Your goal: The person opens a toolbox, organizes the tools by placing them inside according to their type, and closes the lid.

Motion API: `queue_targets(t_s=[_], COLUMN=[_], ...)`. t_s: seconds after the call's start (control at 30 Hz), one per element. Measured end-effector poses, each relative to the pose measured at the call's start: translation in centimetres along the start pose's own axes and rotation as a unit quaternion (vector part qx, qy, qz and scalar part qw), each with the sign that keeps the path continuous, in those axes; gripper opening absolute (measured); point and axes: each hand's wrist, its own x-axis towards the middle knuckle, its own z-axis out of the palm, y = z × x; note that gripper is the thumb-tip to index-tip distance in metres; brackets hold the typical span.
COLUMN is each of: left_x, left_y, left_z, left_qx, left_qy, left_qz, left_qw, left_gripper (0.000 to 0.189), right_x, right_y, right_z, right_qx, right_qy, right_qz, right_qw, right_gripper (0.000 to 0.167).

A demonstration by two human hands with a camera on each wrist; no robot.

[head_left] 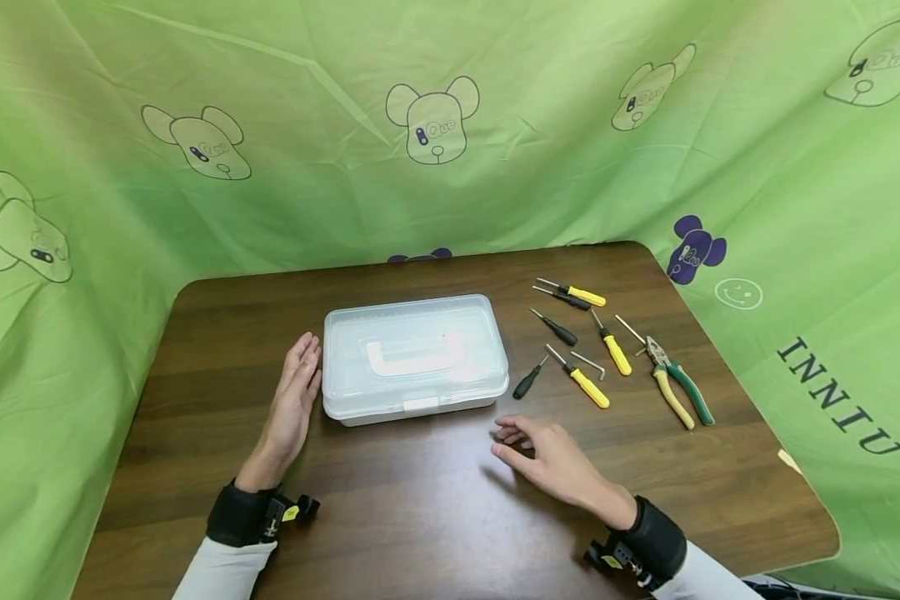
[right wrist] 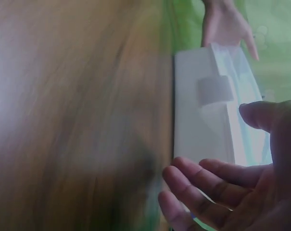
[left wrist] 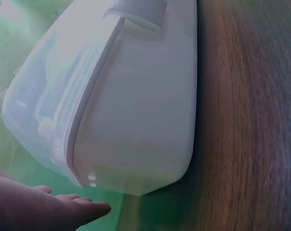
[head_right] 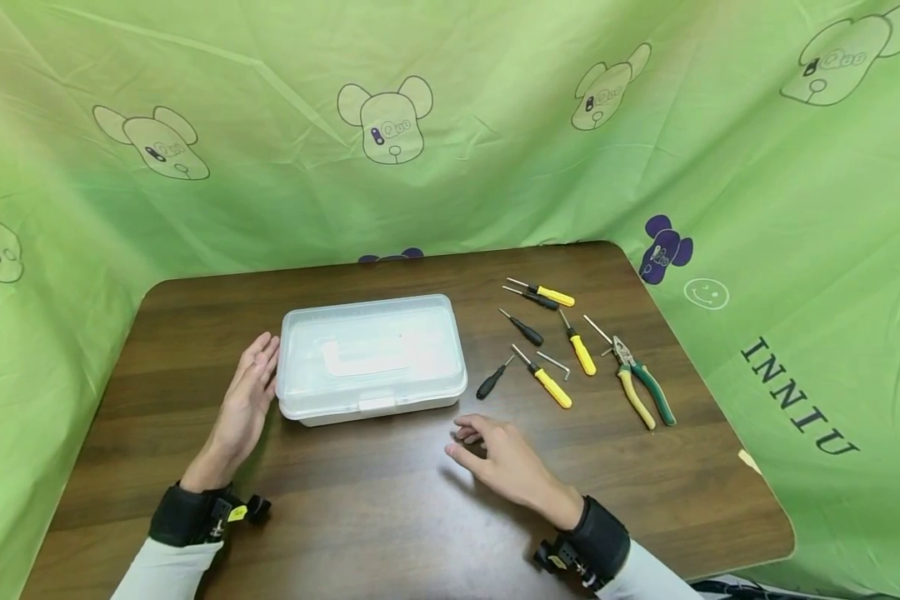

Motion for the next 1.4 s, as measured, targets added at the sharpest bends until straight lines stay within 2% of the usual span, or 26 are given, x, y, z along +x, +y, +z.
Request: queue_targets(t_s=[0.2, 0.43, 0.63, 0.7, 0.83, 0.97, 1.03, 1.07, 1.13, 1.27, 1.4], left_x=[0.4, 0.6, 0.4, 0.4, 0.6, 0.9, 1.0, 1.1, 1.2, 1.3, 1.4], left_y=[-0.2, -0.9, -1.3, -1.3, -1.4, -1.6, -1.7, -1.7, -1.8, -2.0, -2.0], left_z=[0.6, 1.0, 1.2, 1.3, 1.7, 2.0, 2.1, 2.1, 2.1, 2.3, 2.4], left_qx=[-0.02, -0.042, -0.048, -0.047, -0.042, -0.037, -0.04, -0.041, -0.044, -0.031, -0.024], left_qy=[0.019, 0.027, 0.034, 0.035, 0.037, 0.036, 0.033, 0.032, 0.031, 0.036, 0.04], left_qz=[-0.002, -0.002, -0.006, -0.003, 0.007, 0.011, 0.014, 0.017, 0.023, 0.035, 0.041], left_qw=[0.9996, 0.9987, 0.9982, 0.9983, 0.9984, 0.9986, 0.9985, 0.9985, 0.9983, 0.9982, 0.9981], left_gripper=[0.073, 0.074, 0.072, 0.072, 0.073, 0.073, 0.072, 0.073, 0.074, 0.077, 0.079], right_x=[0.9, 2.1, 2.8, 3.1, 3.7, 4.5, 4.9, 5.1, 5.5, 6.2, 6.7], right_y=[-1.0, -2.0, -2.8, -3.0, -3.2, -3.4, -3.5, -3.5, -3.5, -3.3, -3.5], right_z=[1.0, 2.9, 4.8, 5.3, 6.1, 6.4, 6.5, 6.6, 6.7, 6.7, 6.5], right_qx=[0.051, 0.097, 0.143, 0.185, 0.277, 0.327, 0.365, 0.392, 0.451, 0.554, 0.622], right_qy=[-0.045, -0.058, -0.078, -0.09, -0.11, -0.123, -0.135, -0.142, -0.158, -0.171, -0.174], right_qz=[-0.007, -0.01, 0.009, 0.022, 0.053, 0.07, 0.083, 0.093, 0.116, 0.17, 0.193], right_qw=[0.9976, 0.9936, 0.9866, 0.9784, 0.953, 0.9343, 0.9176, 0.904, 0.8707, 0.7969, 0.7386], right_gripper=[0.053, 0.055, 0.057, 0.058, 0.059, 0.061, 0.062, 0.062, 0.062, 0.061, 0.063])
